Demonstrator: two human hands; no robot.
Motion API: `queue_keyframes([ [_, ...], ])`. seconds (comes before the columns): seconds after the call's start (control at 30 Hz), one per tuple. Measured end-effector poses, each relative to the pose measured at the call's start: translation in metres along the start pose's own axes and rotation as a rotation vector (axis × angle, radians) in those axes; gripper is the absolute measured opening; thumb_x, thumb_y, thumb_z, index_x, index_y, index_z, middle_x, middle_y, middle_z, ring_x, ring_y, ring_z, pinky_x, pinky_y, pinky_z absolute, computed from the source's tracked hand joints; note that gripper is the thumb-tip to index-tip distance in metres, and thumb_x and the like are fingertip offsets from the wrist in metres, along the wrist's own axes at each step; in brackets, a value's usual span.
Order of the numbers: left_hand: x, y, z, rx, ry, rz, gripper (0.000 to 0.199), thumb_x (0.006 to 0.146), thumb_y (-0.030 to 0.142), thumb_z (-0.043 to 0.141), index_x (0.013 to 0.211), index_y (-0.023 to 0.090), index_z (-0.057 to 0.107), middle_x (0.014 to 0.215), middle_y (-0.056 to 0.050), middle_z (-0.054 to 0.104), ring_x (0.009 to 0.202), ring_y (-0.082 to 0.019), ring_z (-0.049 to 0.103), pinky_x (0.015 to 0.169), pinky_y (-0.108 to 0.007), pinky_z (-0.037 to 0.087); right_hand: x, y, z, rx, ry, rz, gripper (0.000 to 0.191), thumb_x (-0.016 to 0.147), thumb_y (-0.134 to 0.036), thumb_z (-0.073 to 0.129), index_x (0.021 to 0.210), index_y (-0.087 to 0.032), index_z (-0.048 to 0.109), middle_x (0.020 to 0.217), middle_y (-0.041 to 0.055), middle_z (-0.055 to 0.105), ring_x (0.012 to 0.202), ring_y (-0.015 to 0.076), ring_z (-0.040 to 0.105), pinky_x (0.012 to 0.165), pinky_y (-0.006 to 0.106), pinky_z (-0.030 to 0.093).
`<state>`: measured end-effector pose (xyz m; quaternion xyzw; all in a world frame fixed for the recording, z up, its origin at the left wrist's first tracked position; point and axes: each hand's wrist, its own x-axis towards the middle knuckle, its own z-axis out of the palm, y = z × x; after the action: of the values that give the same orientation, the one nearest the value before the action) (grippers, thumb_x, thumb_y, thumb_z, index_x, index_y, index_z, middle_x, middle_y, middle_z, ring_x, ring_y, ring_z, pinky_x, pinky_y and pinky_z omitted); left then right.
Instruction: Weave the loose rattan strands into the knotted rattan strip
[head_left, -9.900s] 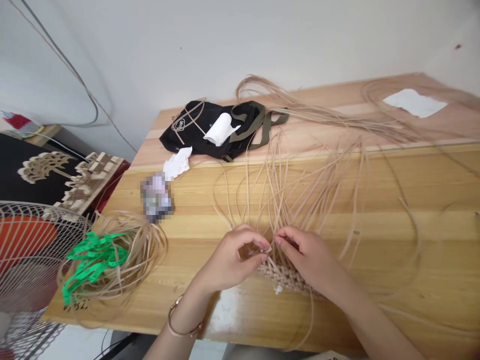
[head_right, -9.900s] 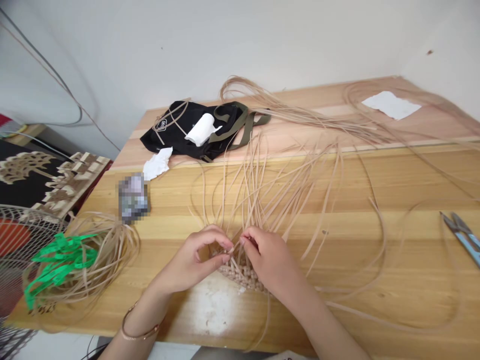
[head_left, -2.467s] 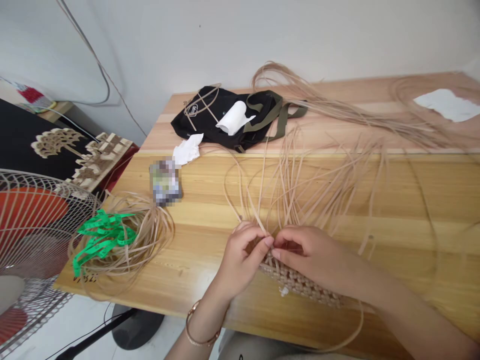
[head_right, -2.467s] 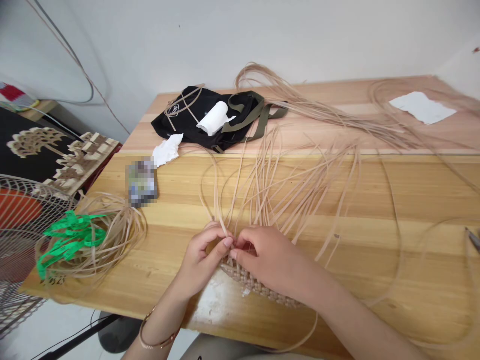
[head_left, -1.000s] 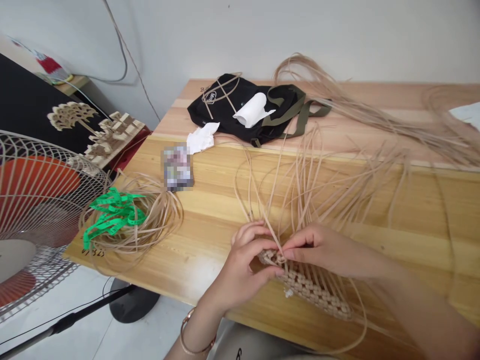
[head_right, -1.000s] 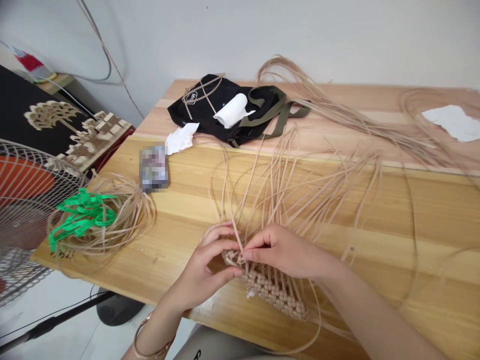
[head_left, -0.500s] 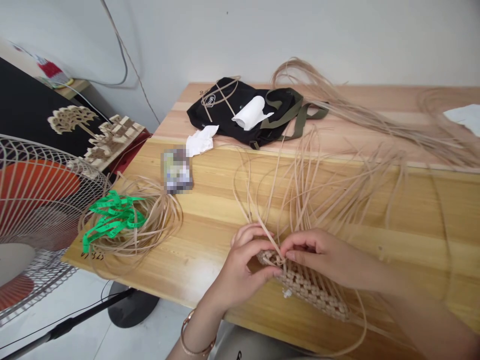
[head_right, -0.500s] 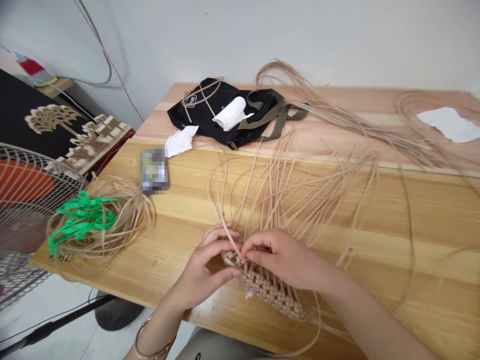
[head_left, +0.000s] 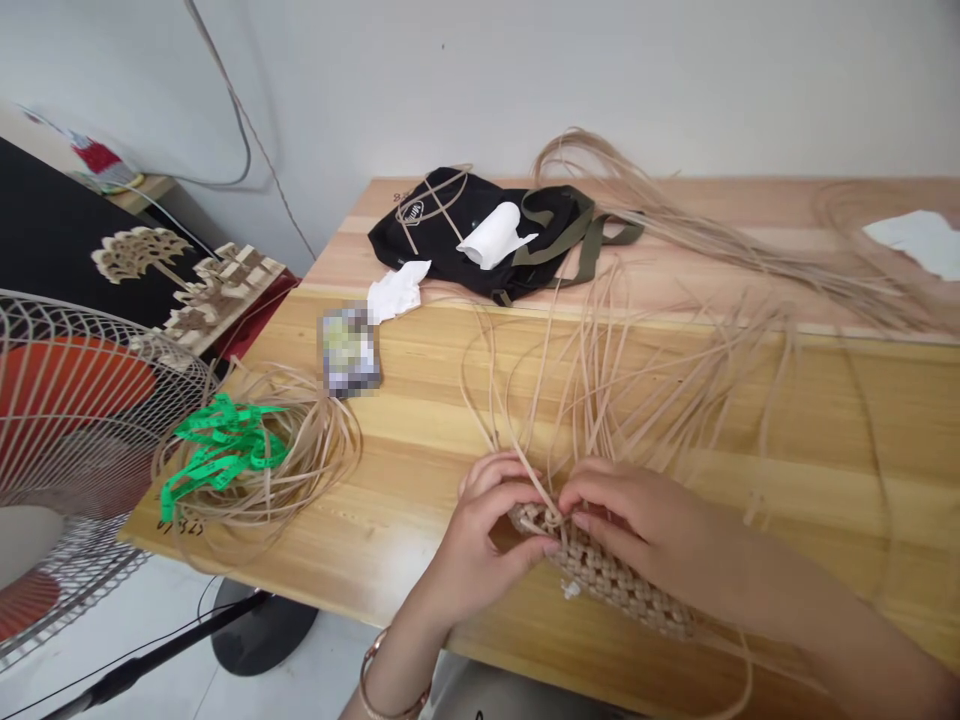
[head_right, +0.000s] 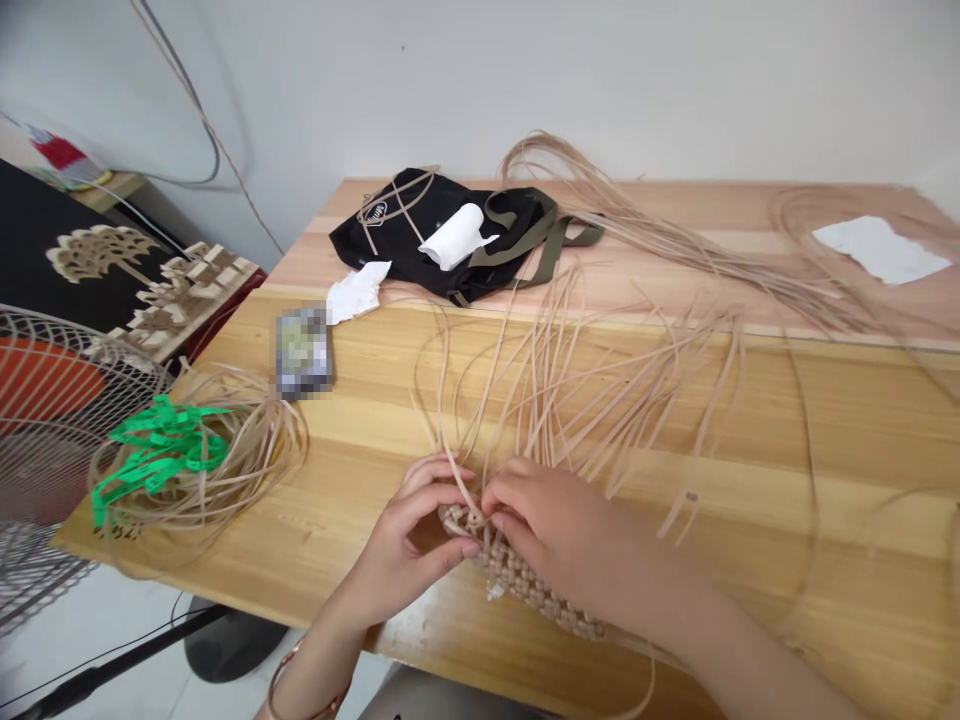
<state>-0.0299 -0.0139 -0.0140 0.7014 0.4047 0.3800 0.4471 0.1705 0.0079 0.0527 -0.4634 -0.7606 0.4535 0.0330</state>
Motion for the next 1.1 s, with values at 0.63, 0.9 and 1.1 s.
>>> queue_keyframes([
  [0.63, -0.002, -0.002, -0.001, 0.028, -0.009, -0.008, 0.024, 0.077, 0.034, 0.073, 0.097, 0.023, 0.066, 0.110, -0.009, 0.060, 0.121, -0.029, 0.046, 0.104, -0.052, 0.035, 0.015, 0.016, 0.006, 0.476, -0.185, 0.112, 0.030, 0.090, -0.037, 0.051, 0.082, -0.017, 0.071, 0.052, -0.0056, 0.043, 0.048, 0.0091, 0.035, 0.046, 0.023, 0.026],
  [0.9, -0.001, 0.003, 0.005, -0.047, 0.054, -0.037, 0.026, 0.077, 0.033, 0.073, 0.100, 0.023, 0.066, 0.109, -0.010, 0.062, 0.120, -0.028, 0.048, 0.106, -0.052, 0.034, 0.014, 0.010, 0.016, 0.345, -0.032, 0.088, 0.026, 0.088, -0.028, 0.051, 0.071, -0.018, 0.068, 0.058, -0.0044, 0.046, 0.056, 0.0111, 0.039, 0.054, 0.024, 0.029],
  [1.1, 0.001, 0.004, 0.013, -0.008, 0.231, -0.115, 0.014, 0.087, 0.021, 0.059, 0.075, 0.021, 0.067, 0.101, -0.008, 0.064, 0.117, -0.025, 0.050, 0.106, -0.050, 0.034, 0.010, 0.008, 0.019, 0.257, 0.055, 0.134, 0.019, 0.086, -0.025, 0.053, 0.080, -0.019, 0.071, 0.057, -0.0038, 0.050, 0.053, 0.0108, 0.042, 0.051, 0.024, 0.029],
])
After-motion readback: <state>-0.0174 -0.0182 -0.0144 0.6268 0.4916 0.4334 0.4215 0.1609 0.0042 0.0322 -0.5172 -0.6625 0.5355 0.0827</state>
